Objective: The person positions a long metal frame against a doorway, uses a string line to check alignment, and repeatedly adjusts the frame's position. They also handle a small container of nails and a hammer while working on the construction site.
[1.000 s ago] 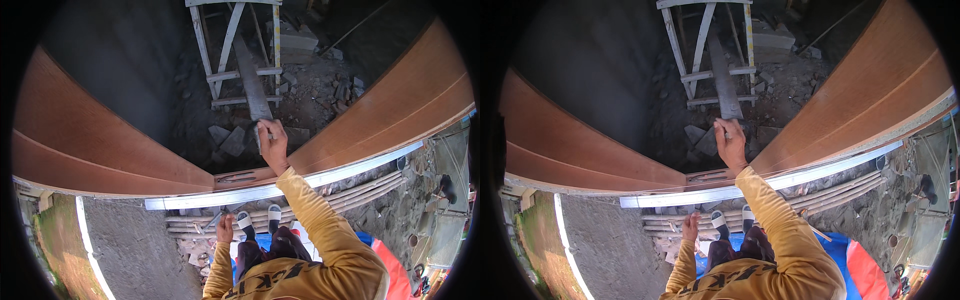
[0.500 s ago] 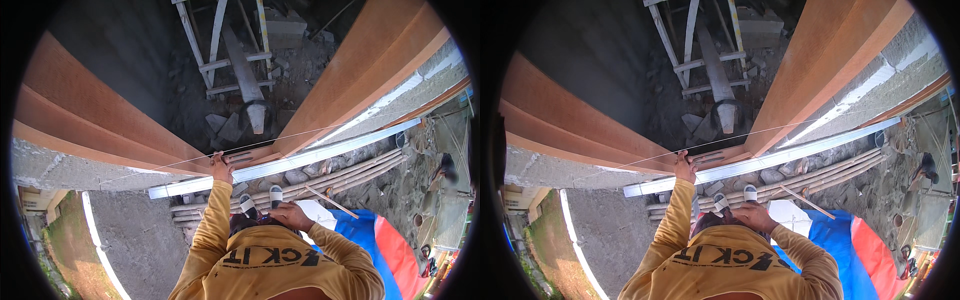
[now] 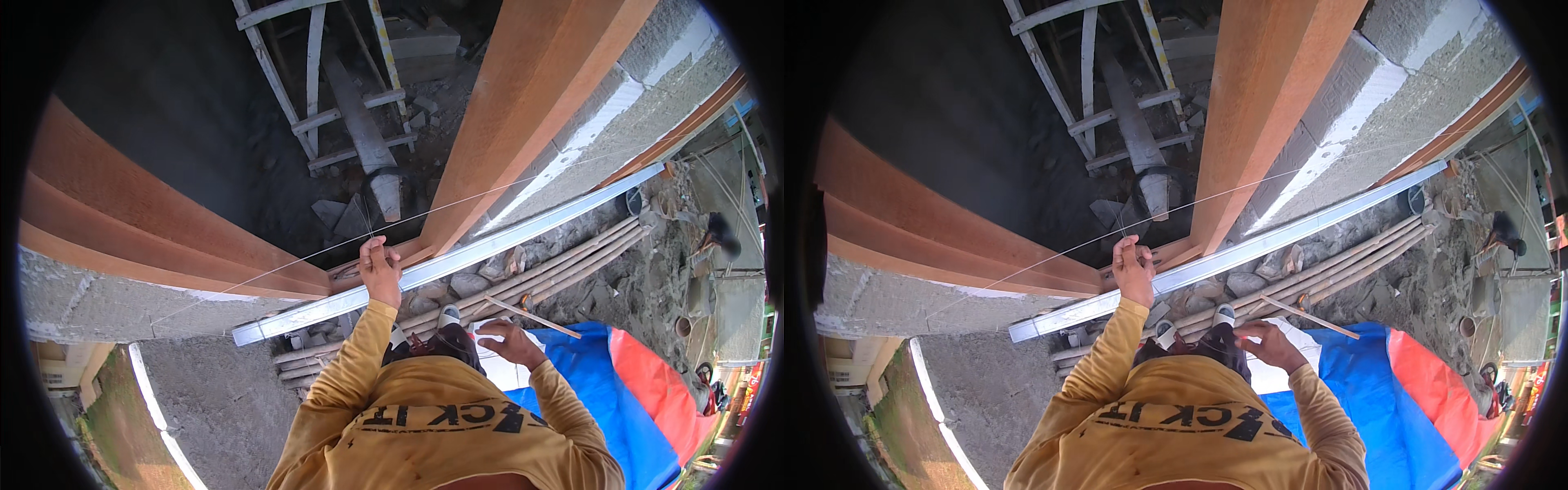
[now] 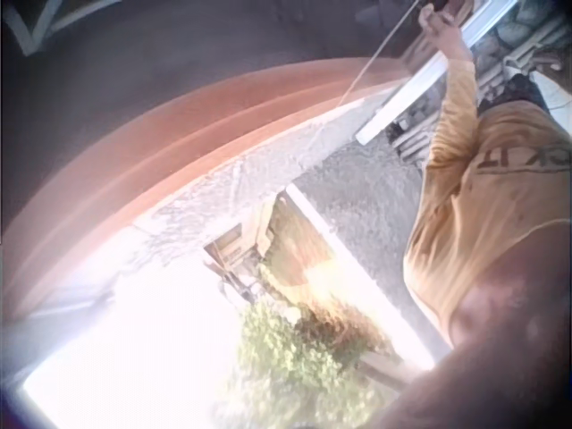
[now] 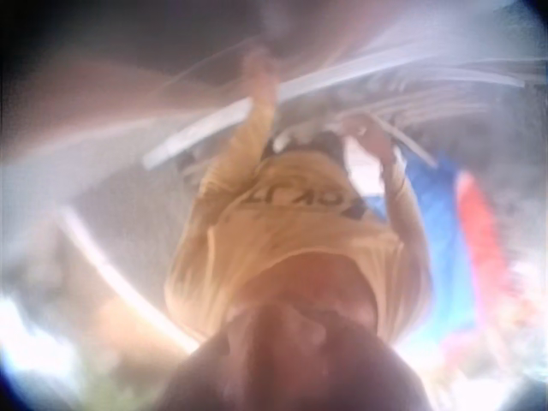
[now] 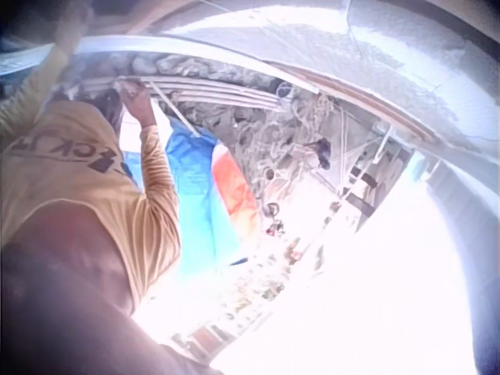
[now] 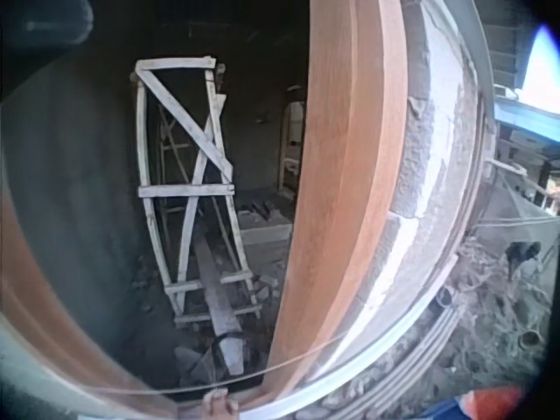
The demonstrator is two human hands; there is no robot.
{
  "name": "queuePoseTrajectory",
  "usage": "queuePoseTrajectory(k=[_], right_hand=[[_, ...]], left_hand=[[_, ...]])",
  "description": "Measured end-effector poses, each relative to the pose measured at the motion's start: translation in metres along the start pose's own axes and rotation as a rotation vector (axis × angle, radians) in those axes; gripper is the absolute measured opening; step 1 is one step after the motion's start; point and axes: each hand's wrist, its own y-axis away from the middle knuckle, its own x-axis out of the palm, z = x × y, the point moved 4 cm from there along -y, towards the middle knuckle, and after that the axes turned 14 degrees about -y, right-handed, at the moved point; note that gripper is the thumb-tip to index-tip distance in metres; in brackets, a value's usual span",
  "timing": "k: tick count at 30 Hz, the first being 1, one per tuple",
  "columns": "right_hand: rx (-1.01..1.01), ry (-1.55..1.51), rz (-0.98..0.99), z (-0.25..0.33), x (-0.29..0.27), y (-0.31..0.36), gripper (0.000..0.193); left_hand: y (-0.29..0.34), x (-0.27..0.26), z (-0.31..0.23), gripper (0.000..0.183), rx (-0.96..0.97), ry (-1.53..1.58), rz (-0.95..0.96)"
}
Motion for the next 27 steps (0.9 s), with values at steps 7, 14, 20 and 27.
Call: queuePoseTrajectory(k=[7,14,20,27], right_hand=[[-0.313,-0.246,-0.306,0.084,-0.019,-0.132,0.037],[-0.223,-0.323,-0.292,0.072,-0.019,-0.162,0.052],[0.043,-0.576,-0.360,0.002,-0.015,-0.095,0.057],[0.282,-0.393,-0.173,-0.052,-0.035,0.032,0.030]], left_hand=[[0.037,0.052,0.027,0.018,0.026,-0.203,0.174],[0.060,0.063,0.049,0.023,-0.057,-0.260,0.344],[0.073,0.085,0.071,0.027,0.045,-0.401,0.391],[0.073,0.080,0.132,0.023,-0.352,-0.387,0.276]])
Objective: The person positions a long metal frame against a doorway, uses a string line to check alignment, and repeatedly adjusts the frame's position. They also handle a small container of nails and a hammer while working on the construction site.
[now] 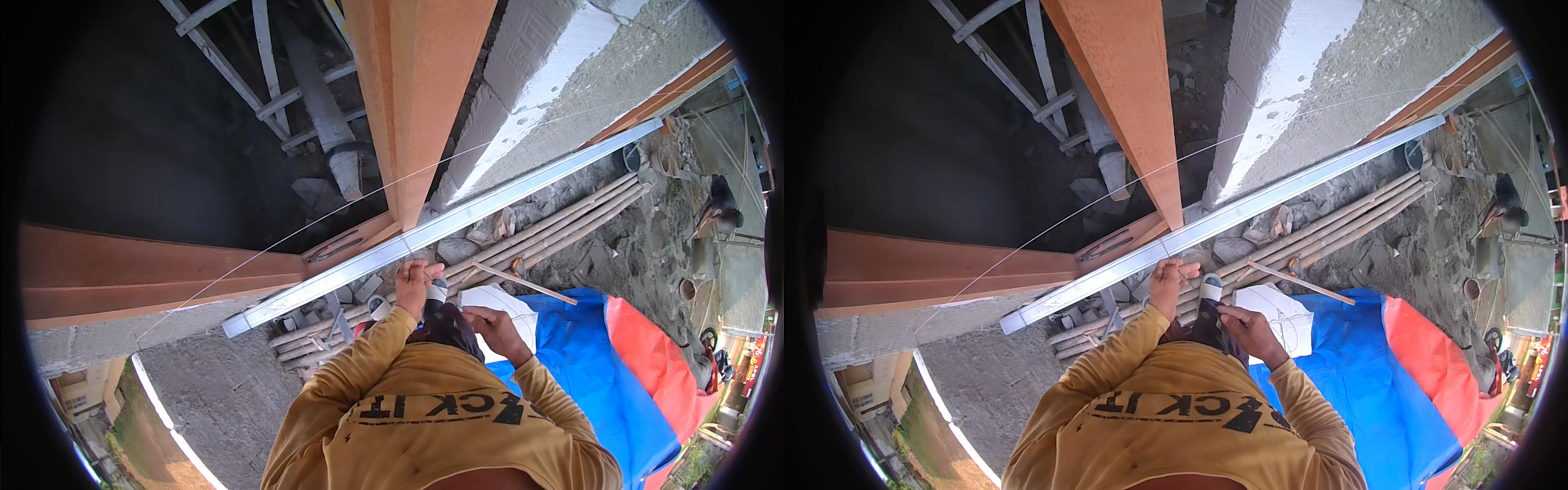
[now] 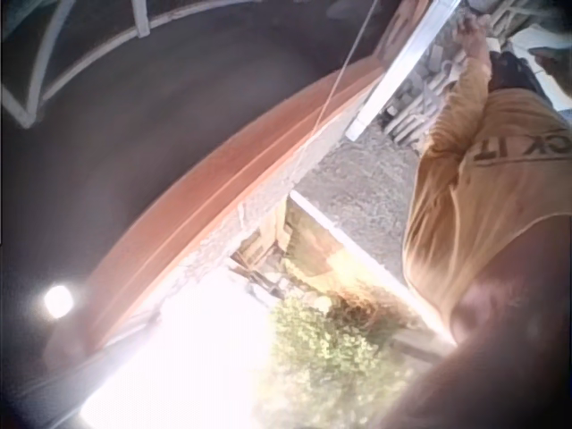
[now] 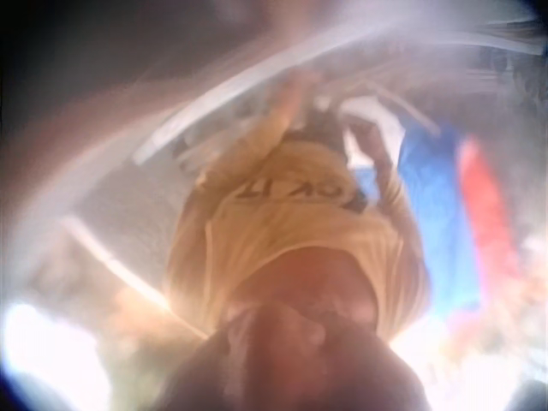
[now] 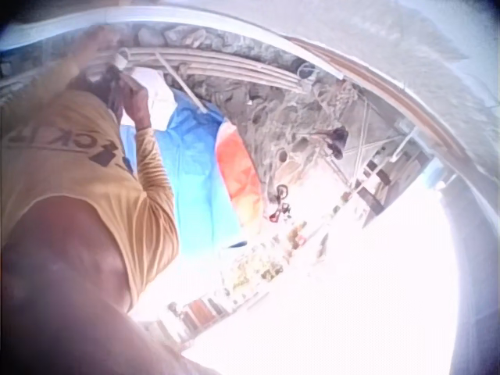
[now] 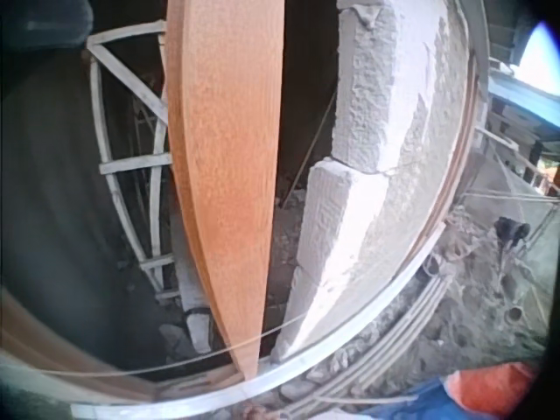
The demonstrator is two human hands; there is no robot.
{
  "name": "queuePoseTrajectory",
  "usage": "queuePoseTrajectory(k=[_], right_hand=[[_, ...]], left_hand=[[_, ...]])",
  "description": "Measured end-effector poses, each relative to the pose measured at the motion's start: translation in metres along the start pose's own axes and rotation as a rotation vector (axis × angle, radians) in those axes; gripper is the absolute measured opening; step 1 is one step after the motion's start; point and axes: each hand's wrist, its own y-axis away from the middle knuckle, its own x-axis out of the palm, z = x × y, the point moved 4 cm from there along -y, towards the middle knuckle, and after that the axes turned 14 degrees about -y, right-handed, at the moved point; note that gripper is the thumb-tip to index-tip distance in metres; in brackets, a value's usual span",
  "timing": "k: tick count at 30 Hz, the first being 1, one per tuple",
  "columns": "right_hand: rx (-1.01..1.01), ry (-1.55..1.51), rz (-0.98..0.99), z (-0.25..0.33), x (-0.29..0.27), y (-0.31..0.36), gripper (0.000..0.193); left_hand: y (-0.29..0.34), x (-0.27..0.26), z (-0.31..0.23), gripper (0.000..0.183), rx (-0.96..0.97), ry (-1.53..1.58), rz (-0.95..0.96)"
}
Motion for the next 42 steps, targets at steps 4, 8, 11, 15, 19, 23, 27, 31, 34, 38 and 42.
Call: queuePoseTrajectory(k=[4,8,11,15,19,23,27,31,34,38,42], right_hand=[[-0.098,0.278,-0.083,0.013,-0.058,0.034,0.020],[0.047,0.281,-0.148,-0.009,-0.101,0.043,0.021],[0.080,0.198,-0.216,-0.058,-0.124,0.041,0.021],[0.068,0.148,-0.342,-0.152,-0.135,0.018,0.022],[-0.017,0.050,-0.457,-0.253,-0.128,-0.050,0.021],[0.005,-0.123,-0.466,-0.322,-0.107,-0.133,0.024],[-0.157,-0.348,-0.411,-0.348,-0.089,-0.209,0.026],[-0.162,-0.460,-0.307,-0.360,-0.074,-0.282,0.027],[-0.316,-0.388,-0.254,-0.358,-0.057,-0.328,0.026],[-0.374,-0.142,-0.234,-0.373,-0.044,-0.378,0.024],[-0.794,0.245,-0.369,-0.366,-0.029,-0.402,0.027]], left_hand=[[-0.009,0.028,0.039,0.022,-0.231,-0.248,0.217],[-0.024,0.059,0.060,0.025,-0.158,-0.371,0.437],[-0.050,0.039,0.087,0.028,-0.047,-0.644,0.447],[-0.114,-0.051,0.117,0.025,0.128,-0.480,0.016],[-0.190,-0.124,0.104,0.018,0.228,-0.656,-0.279],[-0.294,-0.159,0.121,0.028,0.268,-0.685,-0.322],[-0.356,-0.156,0.117,0.032,0.568,-1.015,-0.246],[-0.390,-0.139,0.112,0.036,1.036,-1.311,-0.113],[-0.401,-0.126,0.109,0.040,1.295,-1.535,-0.081],[-0.387,-0.089,0.106,0.047,1.567,-1.965,-0.184],[-0.381,-0.071,0.105,0.048,1.698,-2.103,-0.017]])
